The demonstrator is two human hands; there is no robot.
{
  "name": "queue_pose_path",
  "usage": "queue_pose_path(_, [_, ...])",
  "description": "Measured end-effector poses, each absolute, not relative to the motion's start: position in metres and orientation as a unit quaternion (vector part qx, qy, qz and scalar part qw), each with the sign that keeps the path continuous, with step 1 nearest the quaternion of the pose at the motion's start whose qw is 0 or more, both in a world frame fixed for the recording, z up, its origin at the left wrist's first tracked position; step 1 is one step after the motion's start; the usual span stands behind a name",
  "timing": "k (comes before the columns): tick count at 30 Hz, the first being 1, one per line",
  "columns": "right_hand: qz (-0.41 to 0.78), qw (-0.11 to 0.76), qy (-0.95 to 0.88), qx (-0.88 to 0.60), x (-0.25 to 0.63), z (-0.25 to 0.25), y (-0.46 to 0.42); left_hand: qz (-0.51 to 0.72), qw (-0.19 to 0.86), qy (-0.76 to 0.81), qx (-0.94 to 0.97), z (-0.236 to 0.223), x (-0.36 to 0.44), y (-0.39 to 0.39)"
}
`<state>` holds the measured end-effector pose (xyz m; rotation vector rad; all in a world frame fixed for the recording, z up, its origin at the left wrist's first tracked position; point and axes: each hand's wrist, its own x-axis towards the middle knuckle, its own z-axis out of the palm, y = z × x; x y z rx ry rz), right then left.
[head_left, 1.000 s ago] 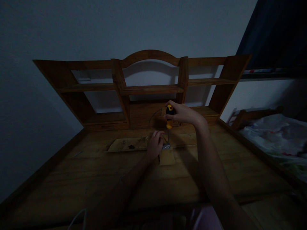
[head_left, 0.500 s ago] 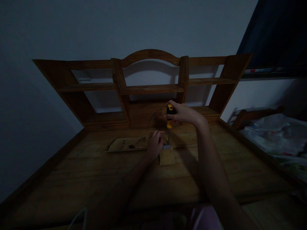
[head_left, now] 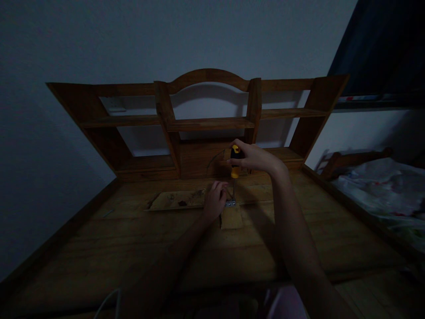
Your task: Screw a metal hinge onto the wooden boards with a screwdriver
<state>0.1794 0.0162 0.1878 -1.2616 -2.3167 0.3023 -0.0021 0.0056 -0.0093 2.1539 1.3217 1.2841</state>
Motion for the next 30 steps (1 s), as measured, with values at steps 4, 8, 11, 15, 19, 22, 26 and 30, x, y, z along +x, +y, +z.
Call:
queue_pose_path(4, [0.122,0.240,-0.846,-0.460,0.1793,0.1883,0.0150,0.450,0.150,0.458,0.752,-0.0089,-0.0018,0.0049])
queue_pose_path(8, [0.121,0.242,-0.845,-0.462,0.1793,0.1877,0.0156,0.447,0.151,0.460,0.752,-0.0084,-0.0019,0.0041])
queue_pose_path(11, [0.110,0.239,-0.847,-0.462,0.1794,0.1872,0.0171,0.447,0.155,0.460,0.751,-0.0085,-0.0021,0.0041])
queue_pose_path(15, [0.103,0.235,-0.846,-0.467,0.1793,0.1869,0.0179,0.453,0.157,0.453,0.752,-0.0096,-0.0022,0.0050])
queue_pose_path(19, [0.114,0.240,-0.846,-0.463,0.1791,0.1871,0.0168,0.451,0.156,0.460,0.749,-0.0114,-0.0024,0.0063])
queue_pose_path(22, [0.124,0.241,-0.844,-0.463,0.1794,0.1878,0.0162,0.450,0.156,0.463,0.748,-0.0120,-0.0025,0.0072])
queue_pose_path(26, [0.122,0.239,-0.845,-0.462,0.1796,0.1883,0.0170,0.452,0.157,0.456,0.751,-0.0117,-0.0023,0.0072])
queue_pose_path(30, [0.114,0.238,-0.846,-0.464,0.1791,0.1874,0.0175,0.456,0.155,0.450,0.752,-0.0109,-0.0021,0.0065])
